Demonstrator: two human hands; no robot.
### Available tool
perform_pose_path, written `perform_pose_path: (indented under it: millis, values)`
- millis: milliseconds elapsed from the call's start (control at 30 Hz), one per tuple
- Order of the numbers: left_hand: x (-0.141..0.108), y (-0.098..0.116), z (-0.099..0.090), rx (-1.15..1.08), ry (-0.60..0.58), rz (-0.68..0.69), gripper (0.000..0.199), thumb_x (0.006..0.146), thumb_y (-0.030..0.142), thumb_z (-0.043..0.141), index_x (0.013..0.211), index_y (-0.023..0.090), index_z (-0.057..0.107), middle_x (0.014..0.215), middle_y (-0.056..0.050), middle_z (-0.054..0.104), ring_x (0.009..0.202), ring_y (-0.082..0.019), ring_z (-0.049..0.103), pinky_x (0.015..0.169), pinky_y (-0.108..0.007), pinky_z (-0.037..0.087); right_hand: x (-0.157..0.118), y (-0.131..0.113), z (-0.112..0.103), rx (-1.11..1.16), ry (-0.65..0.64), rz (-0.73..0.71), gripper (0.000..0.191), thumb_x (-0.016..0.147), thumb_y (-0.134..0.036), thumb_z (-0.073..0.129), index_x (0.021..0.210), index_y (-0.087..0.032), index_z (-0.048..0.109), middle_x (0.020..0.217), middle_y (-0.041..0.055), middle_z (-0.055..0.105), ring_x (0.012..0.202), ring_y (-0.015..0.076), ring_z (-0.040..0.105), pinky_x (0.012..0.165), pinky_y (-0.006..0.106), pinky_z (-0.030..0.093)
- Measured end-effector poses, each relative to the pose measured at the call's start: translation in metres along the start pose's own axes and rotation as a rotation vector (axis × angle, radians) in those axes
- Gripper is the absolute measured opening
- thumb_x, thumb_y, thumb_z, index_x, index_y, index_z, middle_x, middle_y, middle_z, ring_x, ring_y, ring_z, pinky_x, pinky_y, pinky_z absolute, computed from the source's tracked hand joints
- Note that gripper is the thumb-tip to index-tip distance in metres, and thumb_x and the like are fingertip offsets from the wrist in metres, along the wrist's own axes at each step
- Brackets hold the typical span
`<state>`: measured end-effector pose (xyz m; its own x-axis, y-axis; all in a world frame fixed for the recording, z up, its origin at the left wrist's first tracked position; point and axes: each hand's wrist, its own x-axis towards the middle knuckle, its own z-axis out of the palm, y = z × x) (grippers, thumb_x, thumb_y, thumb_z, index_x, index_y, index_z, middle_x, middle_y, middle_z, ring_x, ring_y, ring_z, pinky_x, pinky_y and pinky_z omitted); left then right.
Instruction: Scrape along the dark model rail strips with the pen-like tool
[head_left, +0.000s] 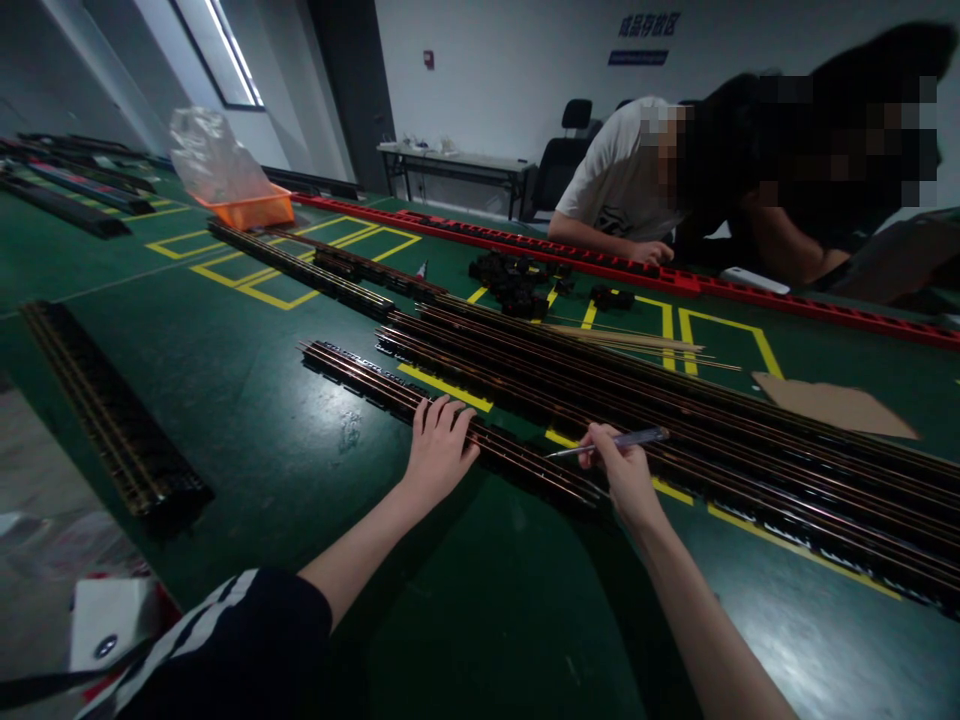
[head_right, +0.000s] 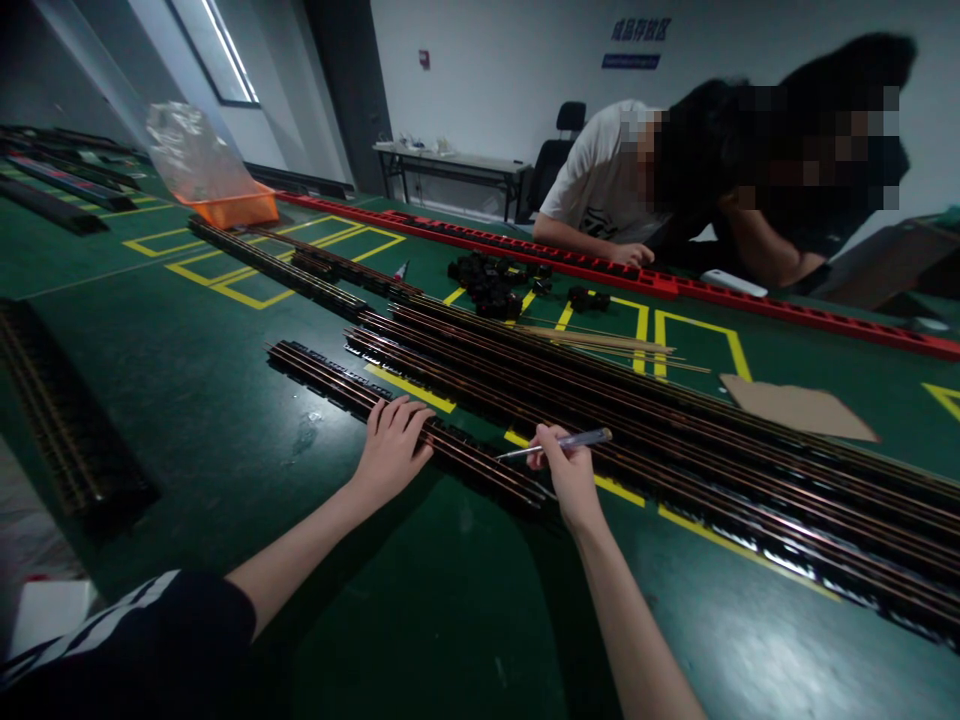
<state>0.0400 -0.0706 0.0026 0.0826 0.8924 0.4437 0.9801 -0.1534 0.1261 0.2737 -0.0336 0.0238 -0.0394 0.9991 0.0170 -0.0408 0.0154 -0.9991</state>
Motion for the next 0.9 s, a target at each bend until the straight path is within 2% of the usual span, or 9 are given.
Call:
perform_pose_path:
  millis: [233,533,900]
  values:
    - [-0.001,0.000,0.002,-0.015,-0.013,0.055,0.033,0.082,0.012,0.043,0.112,0.019,0.056,0.116,-0.007,0.058,0.122,-0.026,0.044,0.111,-0.053,0.026,-0.001,0.003,0.001,0.009,-0.002,-0.003,0.043,0.065,-0.059,0.066,0.056,-0.018,0.057,0.047,-0.0017,0.051,0.047,0.0096,0.047,0.049,0.024,0.040]
    - [-0.001,0.000,0.002,-0.007,-0.002,0.073,0.037,0.082,0.008,0.040,0.113,0.020,0.057,0.115,-0.007,0.058,0.121,-0.026,0.044,0.110,-0.054,0.029,0.002,0.009,-0.005,-0.015,0.052,-0.028,0.043,0.069,-0.058,0.063,0.054,-0.019,0.055,0.047,-0.0017,0.049,0.047,0.0097,0.045,0.050,0.024,0.037]
    - [-0.001,-0.001,0.003,-0.007,0.009,0.079,0.038,0.081,0.008,0.041,0.113,0.021,0.057,0.116,-0.007,0.058,0.120,-0.026,0.044,0.109,-0.055,0.029,0.005,0.012,-0.012,0.005,0.199,-0.013,0.039,0.072,-0.050,0.060,0.050,-0.019,0.050,0.040,-0.0029,0.044,0.040,0.0080,0.039,0.044,0.024,0.032]
